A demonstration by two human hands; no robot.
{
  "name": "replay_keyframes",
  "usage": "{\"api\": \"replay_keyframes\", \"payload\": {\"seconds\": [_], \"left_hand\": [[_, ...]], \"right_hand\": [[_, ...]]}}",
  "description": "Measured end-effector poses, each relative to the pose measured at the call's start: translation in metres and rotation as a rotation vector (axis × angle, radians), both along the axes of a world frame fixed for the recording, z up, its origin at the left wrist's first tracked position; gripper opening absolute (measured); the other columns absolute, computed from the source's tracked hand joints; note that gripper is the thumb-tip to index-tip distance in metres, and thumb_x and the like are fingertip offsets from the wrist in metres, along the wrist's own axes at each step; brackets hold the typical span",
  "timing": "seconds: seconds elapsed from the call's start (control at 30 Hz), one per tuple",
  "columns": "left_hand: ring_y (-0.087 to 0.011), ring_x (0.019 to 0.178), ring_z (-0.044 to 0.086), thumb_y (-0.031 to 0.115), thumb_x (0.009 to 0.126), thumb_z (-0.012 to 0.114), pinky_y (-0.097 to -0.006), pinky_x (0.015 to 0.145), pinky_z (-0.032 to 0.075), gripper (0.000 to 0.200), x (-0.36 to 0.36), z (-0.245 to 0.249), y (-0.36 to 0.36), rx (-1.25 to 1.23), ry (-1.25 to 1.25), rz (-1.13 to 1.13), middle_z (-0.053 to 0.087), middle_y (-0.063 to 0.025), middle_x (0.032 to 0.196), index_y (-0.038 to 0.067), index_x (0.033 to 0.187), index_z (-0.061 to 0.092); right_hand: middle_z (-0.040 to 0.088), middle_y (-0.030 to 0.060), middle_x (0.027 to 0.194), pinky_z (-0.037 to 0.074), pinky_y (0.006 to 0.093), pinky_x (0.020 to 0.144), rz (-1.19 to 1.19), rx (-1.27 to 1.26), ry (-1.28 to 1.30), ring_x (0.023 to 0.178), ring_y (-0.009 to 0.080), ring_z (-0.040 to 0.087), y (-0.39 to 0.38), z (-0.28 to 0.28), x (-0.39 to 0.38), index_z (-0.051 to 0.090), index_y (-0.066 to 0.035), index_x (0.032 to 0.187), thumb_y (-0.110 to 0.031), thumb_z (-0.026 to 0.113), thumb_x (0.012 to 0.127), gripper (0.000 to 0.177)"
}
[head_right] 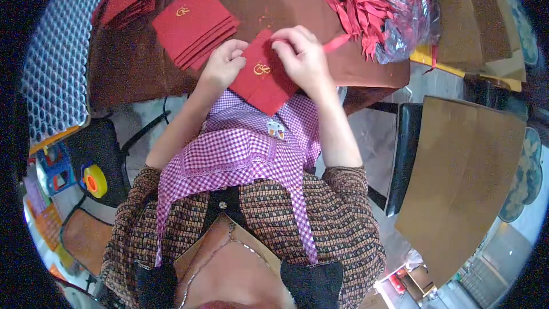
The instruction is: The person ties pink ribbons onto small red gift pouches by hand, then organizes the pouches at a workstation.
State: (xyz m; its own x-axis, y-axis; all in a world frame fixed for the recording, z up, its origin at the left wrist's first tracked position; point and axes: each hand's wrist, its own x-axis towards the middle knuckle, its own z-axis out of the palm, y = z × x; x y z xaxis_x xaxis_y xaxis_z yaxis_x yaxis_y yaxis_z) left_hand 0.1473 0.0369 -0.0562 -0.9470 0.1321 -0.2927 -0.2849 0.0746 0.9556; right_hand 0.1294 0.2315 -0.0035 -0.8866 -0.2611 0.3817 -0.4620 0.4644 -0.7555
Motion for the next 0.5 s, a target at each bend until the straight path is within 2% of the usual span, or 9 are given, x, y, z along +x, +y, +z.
{"api": "replay_keyframes", "payload": {"seconds": [0.03, 0.1, 0.17, 0.2, 0.3, 0.33, 0.47, 0.5], "left_hand": [[-0.0142, 0.087, 0.062, 0.000, 0.081, 0.054, -0.0259, 0.076, 0.049, 0.032, 0.002, 0.006, 0.001, 0.034, 0.035, 0.004, 0.065, -0.0139, 0.095, -0.006, 0.113, 0.054], [-0.0127, 0.080, 0.062, 0.002, 0.082, 0.056, -0.0254, 0.072, 0.050, 0.031, 0.003, 0.012, 0.002, 0.062, 0.062, -0.003, 0.066, -0.0130, 0.090, -0.007, 0.112, 0.055], [-0.0079, 0.077, 0.058, 0.003, 0.084, 0.058, -0.0220, 0.067, 0.047, 0.029, 0.003, 0.011, 0.004, -0.056, 0.114, -0.042, 0.063, -0.0056, 0.089, -0.007, 0.111, 0.055], [-0.0097, 0.068, 0.059, 0.010, 0.081, 0.062, -0.0254, 0.061, 0.048, 0.030, 0.003, 0.008, 0.004, -0.051, 0.173, -0.015, 0.066, -0.0104, 0.078, -0.008, 0.105, 0.060], [-0.0082, 0.065, 0.057, 0.009, 0.081, 0.062, -0.0242, 0.058, 0.046, 0.028, 0.001, 0.000, 0.000, -0.143, 0.202, -0.041, 0.065, -0.0086, 0.074, -0.008, 0.104, 0.060], [-0.0064, 0.063, 0.055, 0.007, 0.081, 0.061, -0.0233, 0.055, 0.044, 0.025, 0.000, -0.005, 0.001, -0.022, 0.153, -0.024, 0.063, -0.0060, 0.071, -0.008, 0.102, 0.061], [-0.0053, 0.063, 0.052, 0.005, 0.082, 0.060, -0.0220, 0.056, 0.043, 0.022, 0.001, -0.004, 0.000, 0.084, 0.106, -0.004, 0.062, -0.0036, 0.072, -0.006, 0.101, 0.060], [-0.0070, 0.069, 0.056, 0.003, 0.084, 0.058, -0.0217, 0.062, 0.046, 0.022, 0.001, 0.002, -0.001, 0.085, 0.075, -0.040, 0.063, -0.0041, 0.079, -0.005, 0.104, 0.058]], "right_hand": [[0.062, 0.0071, 0.082, 0.044, 0.0318, 0.072, -0.049, 0.136, 0.126, 0.077, 0.0222, 0.059, -0.005, -0.006, 0.006, 0.064, -0.004, 0.088, -0.006, 0.063, 0.078, 0.009], [0.062, 0.0063, 0.083, 0.041, 0.0344, 0.076, -0.102, 0.198, 0.183, 0.079, 0.0228, 0.059, -0.013, -0.020, 0.010, 0.064, -0.006, 0.087, -0.009, 0.064, 0.077, 0.010], [0.062, 0.0049, 0.082, 0.039, 0.0345, 0.077, -0.142, 0.236, 0.180, 0.080, 0.0212, 0.059, -0.015, -0.031, 0.014, 0.064, -0.007, 0.087, -0.011, 0.065, 0.077, 0.011], [0.062, 0.0049, 0.082, 0.039, 0.0346, 0.077, -0.148, 0.269, 0.203, 0.080, 0.0208, 0.059, -0.015, -0.032, 0.015, 0.064, -0.008, 0.087, -0.011, 0.065, 0.077, 0.011], [0.062, 0.0048, 0.083, 0.038, 0.0351, 0.077, -0.150, 0.279, 0.230, 0.081, 0.0204, 0.059, -0.015, -0.037, 0.019, 0.063, -0.008, 0.087, -0.012, 0.065, 0.077, 0.011], [0.062, 0.0046, 0.082, 0.038, 0.0350, 0.077, -0.161, 0.268, 0.234, 0.080, 0.0205, 0.059, -0.015, -0.037, 0.020, 0.063, -0.007, 0.087, -0.011, 0.065, 0.077, 0.011], [0.063, 0.0042, 0.082, 0.037, 0.0343, 0.078, -0.203, 0.176, 0.256, 0.078, 0.0203, 0.059, -0.015, -0.042, 0.022, 0.063, -0.007, 0.086, -0.009, 0.066, 0.077, 0.011], [0.064, 0.0041, 0.082, 0.037, 0.0341, 0.079, -0.220, 0.146, 0.264, 0.077, 0.0200, 0.059, -0.014, -0.042, 0.022, 0.063, -0.007, 0.086, -0.008, 0.066, 0.077, 0.010]]}}
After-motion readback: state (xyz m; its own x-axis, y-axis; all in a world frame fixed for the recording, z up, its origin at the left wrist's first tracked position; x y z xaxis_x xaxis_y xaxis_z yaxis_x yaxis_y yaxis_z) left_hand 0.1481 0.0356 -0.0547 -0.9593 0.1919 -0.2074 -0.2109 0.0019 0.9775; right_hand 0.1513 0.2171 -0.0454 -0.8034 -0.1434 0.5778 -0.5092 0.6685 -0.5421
